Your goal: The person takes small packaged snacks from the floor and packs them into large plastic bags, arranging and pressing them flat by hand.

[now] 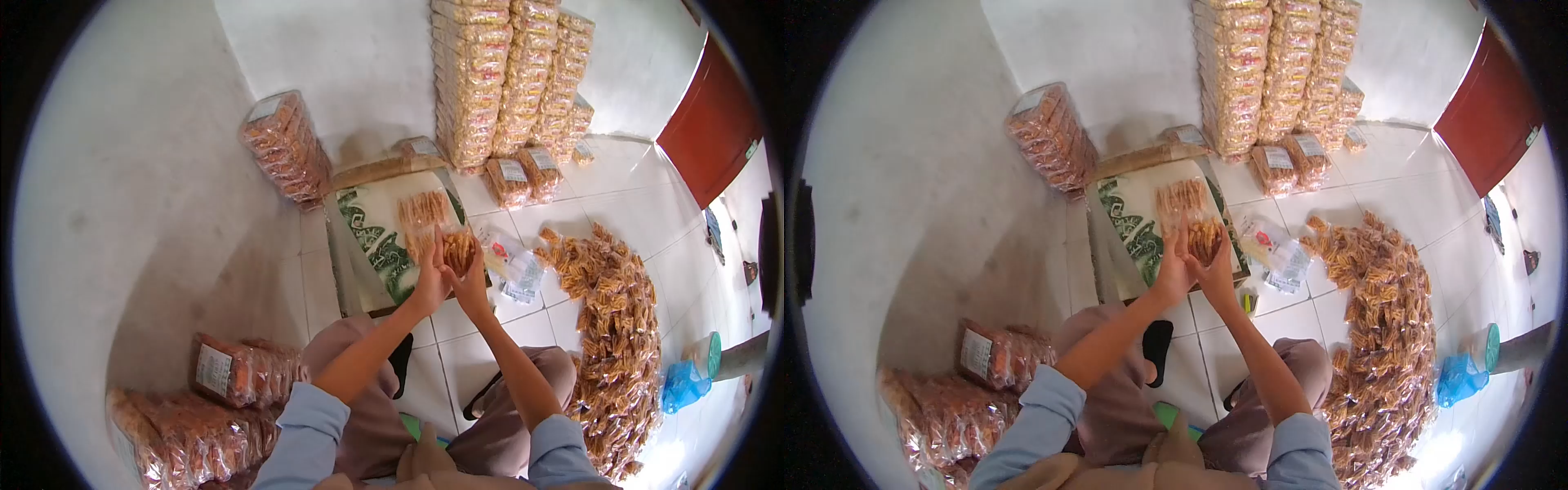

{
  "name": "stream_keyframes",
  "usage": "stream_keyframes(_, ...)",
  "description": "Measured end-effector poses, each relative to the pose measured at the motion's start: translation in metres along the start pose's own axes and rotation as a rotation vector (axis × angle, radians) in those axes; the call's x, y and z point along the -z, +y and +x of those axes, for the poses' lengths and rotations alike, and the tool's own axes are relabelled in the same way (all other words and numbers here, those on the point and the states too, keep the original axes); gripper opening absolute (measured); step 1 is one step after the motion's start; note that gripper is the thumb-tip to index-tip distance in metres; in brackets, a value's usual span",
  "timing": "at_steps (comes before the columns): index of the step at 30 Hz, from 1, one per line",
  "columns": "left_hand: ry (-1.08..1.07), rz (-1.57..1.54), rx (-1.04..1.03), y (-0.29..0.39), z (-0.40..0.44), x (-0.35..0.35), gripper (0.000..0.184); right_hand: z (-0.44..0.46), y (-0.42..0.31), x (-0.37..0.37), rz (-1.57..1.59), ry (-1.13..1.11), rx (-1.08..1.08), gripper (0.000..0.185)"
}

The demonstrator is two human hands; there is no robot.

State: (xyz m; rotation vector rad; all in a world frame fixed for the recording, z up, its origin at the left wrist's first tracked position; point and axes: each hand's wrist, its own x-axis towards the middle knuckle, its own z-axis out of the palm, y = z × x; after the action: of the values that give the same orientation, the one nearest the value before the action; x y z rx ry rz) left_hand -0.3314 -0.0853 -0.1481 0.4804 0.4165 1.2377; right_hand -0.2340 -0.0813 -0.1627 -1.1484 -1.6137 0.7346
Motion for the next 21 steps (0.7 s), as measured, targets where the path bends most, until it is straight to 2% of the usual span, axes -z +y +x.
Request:
stream_keyframes(3,-0.015,-0.103,0.035,0.005,0.002,0.004,0.055,0.005,0.0,0.003,0.104,-0.01,-0.11,0.077)
stream_keyframes(6,0.072,0.081,0.073,0.006,0.0,0.0,0.054,0.007,-0.004,0.011,0.115,0.012,-0.134,0.072)
stream_keyframes(7,0.126,0.214,0.018,0.004,0.0,-0.002,0.056,0.005,-0.007,0.012,0.115,0.012,-0.135,0.072)
stream_keyframes(8,0.182,0.346,-0.04,0.002,0.001,-0.004,0.06,0.003,-0.01,0.012,0.042,-0.005,-0.076,0.071)
stream_keyframes(9,0.189,0.345,-0.043,-0.001,0.006,0.003,0.06,0.0,-0.013,0.01,-0.028,-0.025,-0.017,0.069)
stream_keyframes(11,0.19,0.432,-0.083,-0.008,0.019,0.025,0.061,-0.004,-0.014,0.006,0.05,-0.007,-0.018,0.069)
stream_keyframes(13,0.215,0.427,-0.056,-0.005,0.014,0.015,0.059,-0.006,-0.007,0.005,0.118,0.022,-0.015,0.07)
stream_keyframes(15,0.228,0.418,-0.022,-0.005,0.015,0.009,0.057,-0.004,-0.002,0.009,-0.245,0.1,0.229,0.075)
stream_keyframes(18,0.244,0.379,-0.033,-0.006,0.017,0.013,0.051,-0.006,-0.009,0.016,-0.091,0.007,0.17,0.079)
stream_keyframes(21,0.275,0.356,-0.021,-0.009,0.017,0.013,0.05,-0.009,-0.01,0.019,-0.16,-0.001,0.226,0.081)
